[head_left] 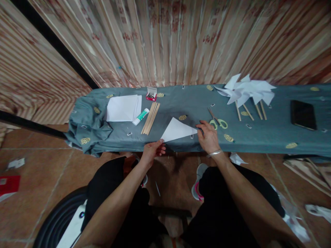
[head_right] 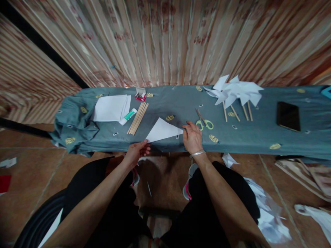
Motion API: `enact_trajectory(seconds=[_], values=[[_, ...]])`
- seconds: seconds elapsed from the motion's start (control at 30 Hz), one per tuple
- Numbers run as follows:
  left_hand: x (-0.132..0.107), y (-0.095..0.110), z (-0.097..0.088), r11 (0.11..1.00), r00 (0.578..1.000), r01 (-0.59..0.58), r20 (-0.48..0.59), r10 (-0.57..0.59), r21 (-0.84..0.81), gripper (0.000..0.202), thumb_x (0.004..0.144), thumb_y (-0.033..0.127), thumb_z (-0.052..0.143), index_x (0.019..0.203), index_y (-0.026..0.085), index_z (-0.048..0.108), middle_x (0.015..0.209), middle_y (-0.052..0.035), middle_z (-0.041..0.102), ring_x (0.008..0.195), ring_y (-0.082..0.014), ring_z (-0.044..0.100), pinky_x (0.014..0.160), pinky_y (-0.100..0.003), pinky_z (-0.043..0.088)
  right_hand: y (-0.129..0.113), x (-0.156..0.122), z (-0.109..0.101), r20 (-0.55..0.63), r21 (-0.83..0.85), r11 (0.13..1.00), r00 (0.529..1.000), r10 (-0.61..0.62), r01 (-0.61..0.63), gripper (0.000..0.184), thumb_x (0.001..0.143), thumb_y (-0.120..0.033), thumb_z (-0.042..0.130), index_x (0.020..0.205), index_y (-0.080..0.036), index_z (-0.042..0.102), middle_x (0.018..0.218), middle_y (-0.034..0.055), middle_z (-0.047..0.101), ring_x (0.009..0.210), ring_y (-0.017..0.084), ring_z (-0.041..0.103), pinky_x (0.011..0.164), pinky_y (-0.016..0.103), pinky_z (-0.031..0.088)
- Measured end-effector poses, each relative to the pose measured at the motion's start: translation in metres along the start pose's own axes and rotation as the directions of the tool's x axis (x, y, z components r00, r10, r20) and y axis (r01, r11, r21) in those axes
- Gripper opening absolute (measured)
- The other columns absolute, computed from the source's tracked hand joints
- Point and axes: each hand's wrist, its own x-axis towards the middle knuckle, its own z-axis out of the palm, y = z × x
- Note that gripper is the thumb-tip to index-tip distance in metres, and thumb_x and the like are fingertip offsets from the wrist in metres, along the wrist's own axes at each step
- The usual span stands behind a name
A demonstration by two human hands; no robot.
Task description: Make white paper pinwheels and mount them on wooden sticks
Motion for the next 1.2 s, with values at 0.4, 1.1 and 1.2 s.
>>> enact_trajectory(seconds=[0.4,1.1,1.2], values=[[-0.009,-0.002,-0.010,0.997,0.999,-0.006,-0.050,0.002,-0.082,0.019,0.071,0.026,0.077,0.070,0.009,0.068,0.066,-0.0074,0.071,0.057,-0.0123,0.066,0.056,-0.022,0.048,0.006,0.001,0.002,0.005,0.044,0.999,1.000,-0.024,0.024,0.037,0.082,-0.008,0.039,0.105,-0.016,0.067,0.130,0.0157,0.061,0.122,0.030,0.054,0.102,0.053,0.043],[-0.011,0.021,0.011,0.949,0.949,-0.315,0.007,0.315,0.019,0.052,0.054,0.056,0.082,0.079,0.012,0.069,0.077,-0.0096,0.075,0.071,-0.0238,0.073,0.069,-0.034,0.057,-0.039,0.046,-0.012,0.039,0.665,0.746,0.999,0.015,-0.037,0.014,0.075,-0.029,0.065,0.084,-0.023,0.073,0.128,0.0065,0.065,0.122,0.025,0.059,0.108,0.044,0.040],[-0.012,0.025,0.011,0.960,0.961,-0.272,0.028,0.275,-0.066,0.054,0.057,0.056,0.082,0.084,0.011,0.068,0.091,-0.0142,0.076,0.081,-0.0254,0.074,0.075,-0.035,0.057,-0.040,0.047,-0.016,0.026,0.672,0.740,0.999,0.020,-0.032,0.016,0.072,-0.022,0.062,0.082,-0.022,0.074,0.131,0.0066,0.063,0.125,0.025,0.056,0.111,0.045,0.036]])
